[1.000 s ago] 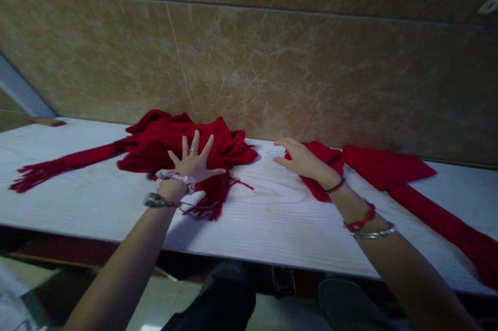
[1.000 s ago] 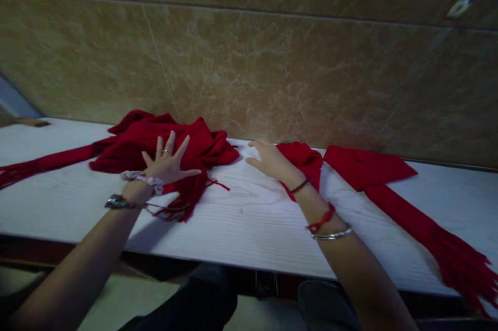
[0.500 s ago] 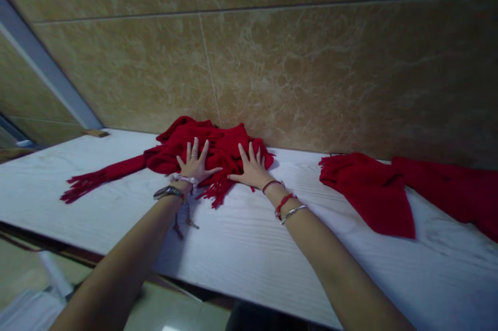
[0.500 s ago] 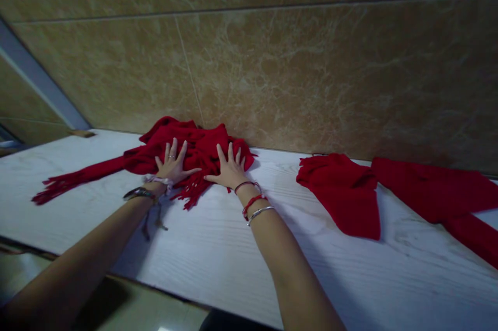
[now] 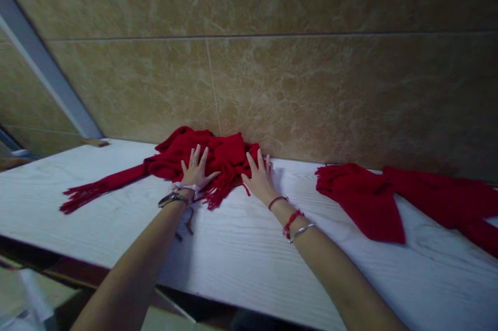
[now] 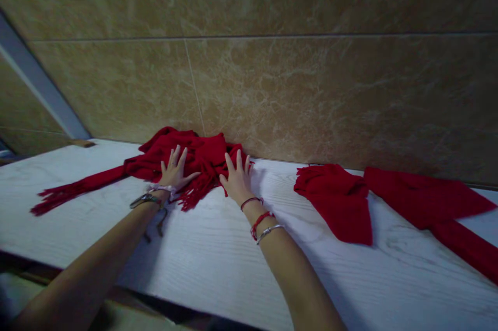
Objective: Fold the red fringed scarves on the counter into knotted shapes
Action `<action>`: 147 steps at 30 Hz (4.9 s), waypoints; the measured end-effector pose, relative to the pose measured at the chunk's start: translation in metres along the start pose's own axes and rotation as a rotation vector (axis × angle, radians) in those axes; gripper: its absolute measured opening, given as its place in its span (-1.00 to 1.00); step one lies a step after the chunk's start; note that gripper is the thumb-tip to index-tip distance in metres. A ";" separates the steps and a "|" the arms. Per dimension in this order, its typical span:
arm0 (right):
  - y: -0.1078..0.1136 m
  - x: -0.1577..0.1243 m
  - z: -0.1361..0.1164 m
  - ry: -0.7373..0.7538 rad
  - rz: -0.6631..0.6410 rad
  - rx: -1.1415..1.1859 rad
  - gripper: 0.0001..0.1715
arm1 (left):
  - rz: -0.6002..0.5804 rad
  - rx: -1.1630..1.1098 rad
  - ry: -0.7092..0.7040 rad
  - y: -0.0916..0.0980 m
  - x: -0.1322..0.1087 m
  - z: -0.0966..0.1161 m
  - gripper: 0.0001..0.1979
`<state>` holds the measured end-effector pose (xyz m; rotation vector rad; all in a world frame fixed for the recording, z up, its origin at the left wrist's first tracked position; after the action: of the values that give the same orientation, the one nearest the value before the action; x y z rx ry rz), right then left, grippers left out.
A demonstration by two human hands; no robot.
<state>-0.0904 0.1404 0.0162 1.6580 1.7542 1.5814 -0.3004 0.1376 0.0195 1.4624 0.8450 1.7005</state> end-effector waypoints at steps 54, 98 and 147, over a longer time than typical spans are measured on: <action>0.198 -0.121 0.136 0.134 -0.107 -0.280 -0.71 | -0.129 -0.948 -0.523 -0.003 -0.063 0.326 -0.77; 0.225 -0.146 0.114 -0.131 -0.238 -0.362 -0.77 | -0.610 -1.517 0.005 -0.013 -0.082 0.342 -0.70; 0.213 -0.145 0.147 0.089 -0.348 -0.261 -0.82 | -0.878 -1.428 0.167 -0.009 -0.089 0.339 -0.69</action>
<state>0.1867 0.0442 0.0640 1.1108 1.6798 1.6510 0.0438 0.0732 0.0133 -0.0604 0.1033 1.1612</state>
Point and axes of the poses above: each hand's wrist, its own x-axis towards the middle knuckle, its own y-axis out of the back of the hand, z = x × y, the point moved 5 cm from there along x, towards the middle knuckle
